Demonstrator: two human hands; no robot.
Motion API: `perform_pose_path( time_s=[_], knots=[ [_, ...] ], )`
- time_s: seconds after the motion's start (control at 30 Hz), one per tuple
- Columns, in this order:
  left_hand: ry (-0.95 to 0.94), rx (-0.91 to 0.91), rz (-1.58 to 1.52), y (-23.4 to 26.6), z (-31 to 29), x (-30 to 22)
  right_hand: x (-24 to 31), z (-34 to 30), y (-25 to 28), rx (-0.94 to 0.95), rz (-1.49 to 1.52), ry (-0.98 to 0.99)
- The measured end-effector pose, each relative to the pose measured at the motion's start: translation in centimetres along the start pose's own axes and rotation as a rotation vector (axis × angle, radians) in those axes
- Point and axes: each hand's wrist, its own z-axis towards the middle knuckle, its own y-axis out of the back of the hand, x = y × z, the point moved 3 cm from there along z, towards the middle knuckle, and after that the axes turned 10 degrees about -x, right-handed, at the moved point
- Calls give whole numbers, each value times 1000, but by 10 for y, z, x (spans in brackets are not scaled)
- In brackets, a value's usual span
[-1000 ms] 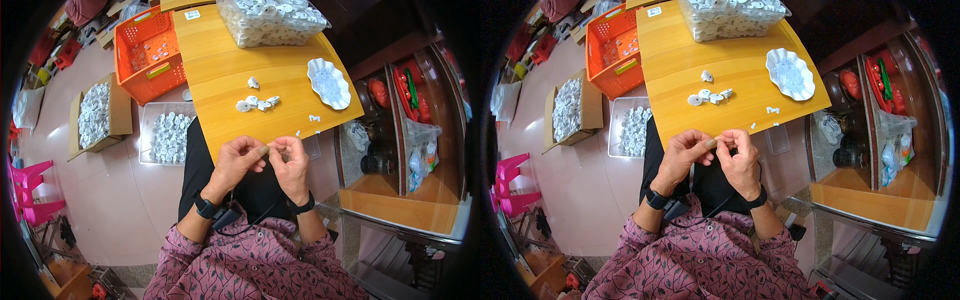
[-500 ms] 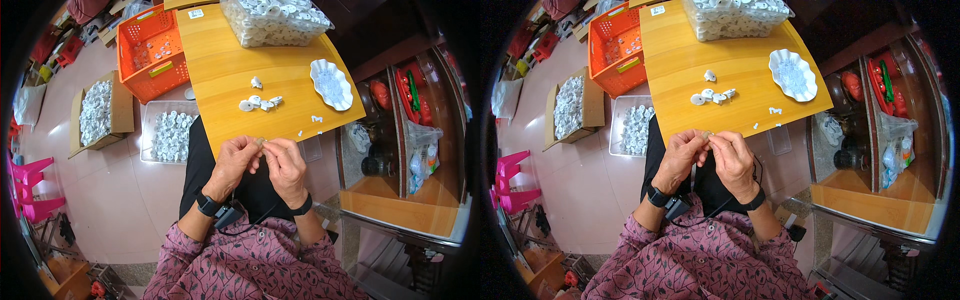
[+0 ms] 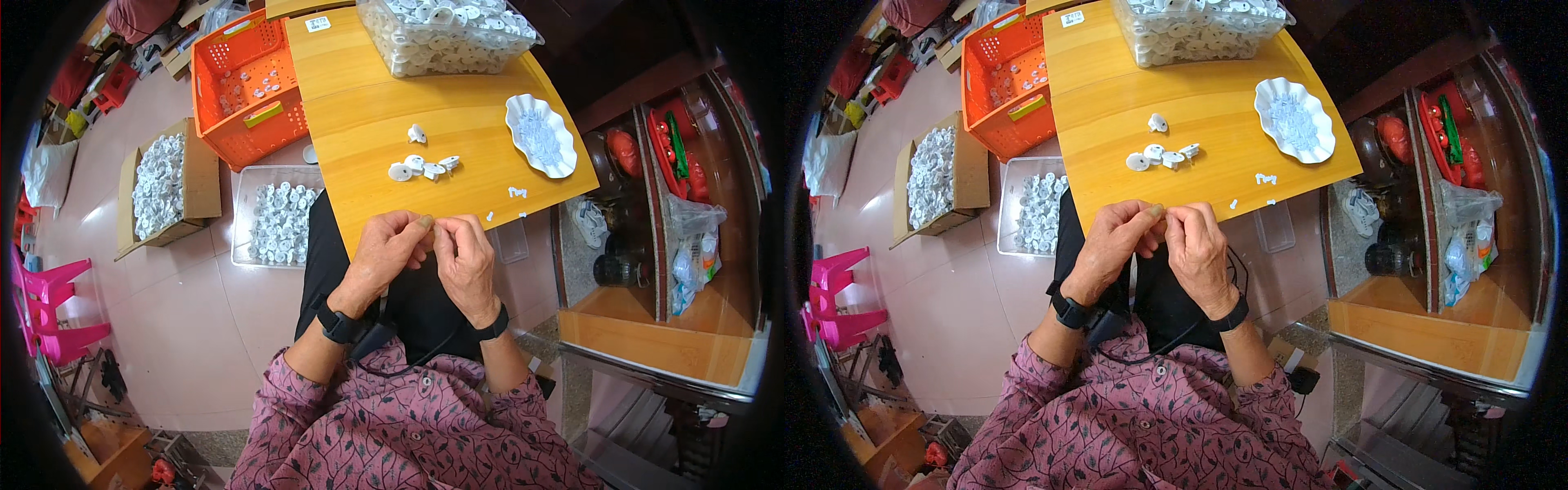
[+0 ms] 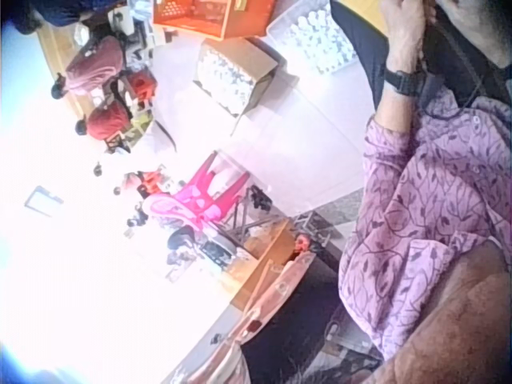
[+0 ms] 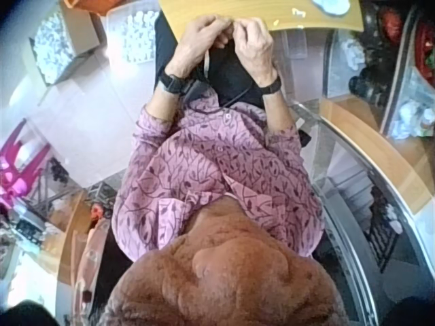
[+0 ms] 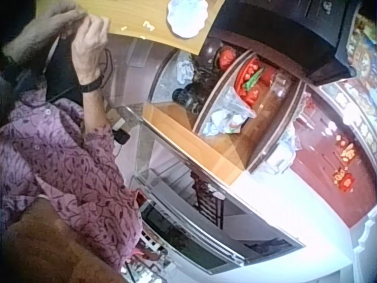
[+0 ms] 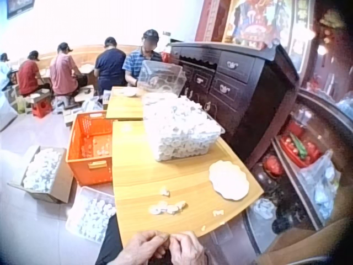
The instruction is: Assembling small white plastic components by pressing pieces together at a workstation.
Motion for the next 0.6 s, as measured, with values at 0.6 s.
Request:
perform_pose_path(
  time_s=[0.6],
  knots=[
    [-795, -415, 909, 10, 44, -38, -21, -16, 4, 17, 527, -675]
  ],
)
